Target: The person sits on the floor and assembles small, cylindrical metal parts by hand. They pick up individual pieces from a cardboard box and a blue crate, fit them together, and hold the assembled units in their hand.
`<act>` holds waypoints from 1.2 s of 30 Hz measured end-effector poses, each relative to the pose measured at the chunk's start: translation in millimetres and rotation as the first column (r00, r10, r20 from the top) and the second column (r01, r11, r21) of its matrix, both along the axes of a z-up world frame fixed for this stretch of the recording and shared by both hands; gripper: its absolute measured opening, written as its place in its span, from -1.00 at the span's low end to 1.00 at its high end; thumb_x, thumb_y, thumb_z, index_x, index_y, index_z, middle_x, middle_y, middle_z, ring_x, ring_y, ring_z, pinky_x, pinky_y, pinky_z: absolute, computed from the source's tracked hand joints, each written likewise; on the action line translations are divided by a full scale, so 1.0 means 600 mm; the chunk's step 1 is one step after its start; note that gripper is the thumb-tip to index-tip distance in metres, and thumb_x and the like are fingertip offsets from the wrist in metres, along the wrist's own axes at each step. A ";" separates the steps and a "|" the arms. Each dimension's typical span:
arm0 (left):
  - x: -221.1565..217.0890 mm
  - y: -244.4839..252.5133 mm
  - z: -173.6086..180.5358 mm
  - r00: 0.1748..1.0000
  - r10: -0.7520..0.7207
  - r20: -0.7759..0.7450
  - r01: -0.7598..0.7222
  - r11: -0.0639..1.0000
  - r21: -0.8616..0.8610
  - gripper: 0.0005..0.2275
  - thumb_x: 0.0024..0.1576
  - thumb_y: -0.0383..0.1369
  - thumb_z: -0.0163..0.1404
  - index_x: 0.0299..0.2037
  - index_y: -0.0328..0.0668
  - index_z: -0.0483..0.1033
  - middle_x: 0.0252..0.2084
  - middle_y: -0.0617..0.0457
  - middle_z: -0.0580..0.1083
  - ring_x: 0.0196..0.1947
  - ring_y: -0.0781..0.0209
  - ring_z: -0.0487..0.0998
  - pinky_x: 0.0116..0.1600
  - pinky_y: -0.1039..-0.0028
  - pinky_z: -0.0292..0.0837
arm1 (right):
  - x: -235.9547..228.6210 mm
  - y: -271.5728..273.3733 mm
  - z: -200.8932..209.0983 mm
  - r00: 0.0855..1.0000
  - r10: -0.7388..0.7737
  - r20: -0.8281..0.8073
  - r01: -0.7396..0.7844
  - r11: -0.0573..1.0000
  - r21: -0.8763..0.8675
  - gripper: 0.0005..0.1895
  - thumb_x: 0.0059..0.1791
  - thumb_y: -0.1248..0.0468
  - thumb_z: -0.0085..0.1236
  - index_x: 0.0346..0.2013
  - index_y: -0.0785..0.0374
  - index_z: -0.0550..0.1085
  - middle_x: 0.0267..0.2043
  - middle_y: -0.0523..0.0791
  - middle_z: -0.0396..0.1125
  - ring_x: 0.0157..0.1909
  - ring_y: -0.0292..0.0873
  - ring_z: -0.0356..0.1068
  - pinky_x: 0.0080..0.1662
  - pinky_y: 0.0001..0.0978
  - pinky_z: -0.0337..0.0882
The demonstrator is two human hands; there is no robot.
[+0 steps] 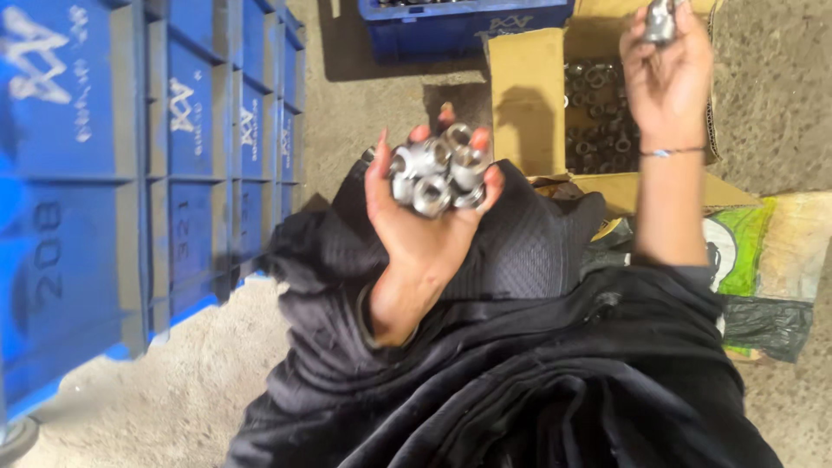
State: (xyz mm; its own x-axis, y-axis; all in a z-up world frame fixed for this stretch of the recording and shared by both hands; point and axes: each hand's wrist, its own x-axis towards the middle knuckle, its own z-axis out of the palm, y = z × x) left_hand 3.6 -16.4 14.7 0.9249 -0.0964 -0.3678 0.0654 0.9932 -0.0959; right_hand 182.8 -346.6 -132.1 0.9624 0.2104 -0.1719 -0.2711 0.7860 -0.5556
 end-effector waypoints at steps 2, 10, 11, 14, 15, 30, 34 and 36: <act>0.002 -0.004 -0.002 0.999 0.026 0.040 -0.026 1.000 -0.005 -0.68 0.33 -0.01 -0.11 -0.10 -0.07 0.48 0.13 0.04 0.45 0.11 -0.14 0.51 0.00 0.05 0.44 | -0.036 0.026 0.077 0.984 0.124 -0.131 -0.120 0.992 0.036 -0.78 0.33 0.24 0.08 0.03 0.38 0.36 -0.02 0.04 0.33 -0.11 -0.18 0.35 -0.08 -0.59 0.45; 0.011 -0.008 -0.026 0.990 0.093 0.107 -0.097 0.995 0.029 -0.68 0.34 -0.02 -0.10 -0.01 -0.11 0.43 0.12 0.04 0.43 0.16 -0.15 0.49 0.05 -0.01 0.47 | -0.188 0.185 0.264 0.965 0.224 -0.137 -0.255 0.922 -0.291 -0.77 0.19 0.16 0.09 0.05 0.23 0.45 0.01 -0.10 0.39 0.03 -0.11 0.38 -0.01 -0.25 0.43; 0.013 -0.007 -0.029 0.990 0.095 0.107 -0.099 0.995 0.028 -0.67 0.33 -0.03 -0.10 -0.01 -0.11 0.44 0.13 0.05 0.43 0.16 -0.15 0.49 0.06 -0.01 0.47 | -0.203 0.204 0.275 0.970 0.199 -0.142 -0.232 0.935 -0.270 -0.74 0.16 0.12 0.08 0.00 0.24 0.46 -0.03 -0.09 0.40 0.01 -0.09 0.40 -0.03 -0.22 0.45; 0.020 -0.003 -0.037 0.992 0.097 0.078 -0.100 0.994 0.032 -0.66 0.31 -0.01 -0.10 -0.01 -0.10 0.45 0.13 0.07 0.43 0.16 -0.13 0.49 0.06 -0.01 0.47 | -0.251 0.256 0.293 0.985 0.170 -0.026 -0.170 0.943 -0.285 -0.80 0.17 0.20 0.14 -0.04 0.28 0.48 -0.03 -0.09 0.42 -0.02 -0.16 0.41 0.01 -0.22 0.47; 0.021 -0.003 -0.038 0.993 0.098 0.063 -0.100 0.994 0.034 -0.66 0.30 0.00 -0.09 -0.01 -0.09 0.45 0.13 0.07 0.43 0.16 -0.13 0.49 0.05 -0.01 0.48 | -0.264 0.271 0.296 0.985 0.169 0.035 -0.150 0.941 -0.303 -0.85 0.19 0.26 0.18 -0.04 0.29 0.48 -0.02 -0.10 0.42 -0.03 -0.19 0.40 0.04 -0.24 0.47; 0.009 0.016 -0.029 0.978 0.101 0.185 -0.093 0.994 -0.051 -0.70 0.31 -0.03 -0.06 -0.03 -0.07 0.46 0.23 0.10 0.43 0.25 -0.13 0.45 0.27 -0.26 0.35 | -0.280 0.308 0.257 0.822 0.054 0.567 0.405 0.645 -0.648 -0.83 0.09 0.47 0.35 -0.05 0.43 0.55 0.09 -0.21 0.20 0.04 -0.36 0.33 0.10 -0.56 0.41; 0.009 0.018 -0.026 0.979 0.089 0.186 -0.077 0.994 -0.073 -0.69 0.31 -0.03 -0.07 -0.05 -0.07 0.47 0.21 0.09 0.42 0.26 -0.17 0.44 0.26 -0.36 0.31 | -0.279 0.308 0.250 0.816 0.064 0.575 0.403 0.651 -0.643 -0.86 0.13 0.48 0.33 -0.03 0.47 0.58 0.13 -0.18 0.15 0.12 -0.34 0.30 0.20 -0.54 0.40; 0.007 0.018 -0.025 0.981 0.077 0.178 -0.067 0.996 -0.063 -0.69 0.32 -0.03 -0.09 -0.05 -0.08 0.47 0.21 0.09 0.42 0.26 -0.19 0.44 0.27 -0.37 0.29 | -0.279 0.310 0.251 0.813 0.052 0.580 0.410 0.656 -0.634 -0.89 0.14 0.46 0.31 -0.06 0.47 0.59 0.17 -0.17 0.15 0.10 -0.34 0.31 0.20 -0.52 0.42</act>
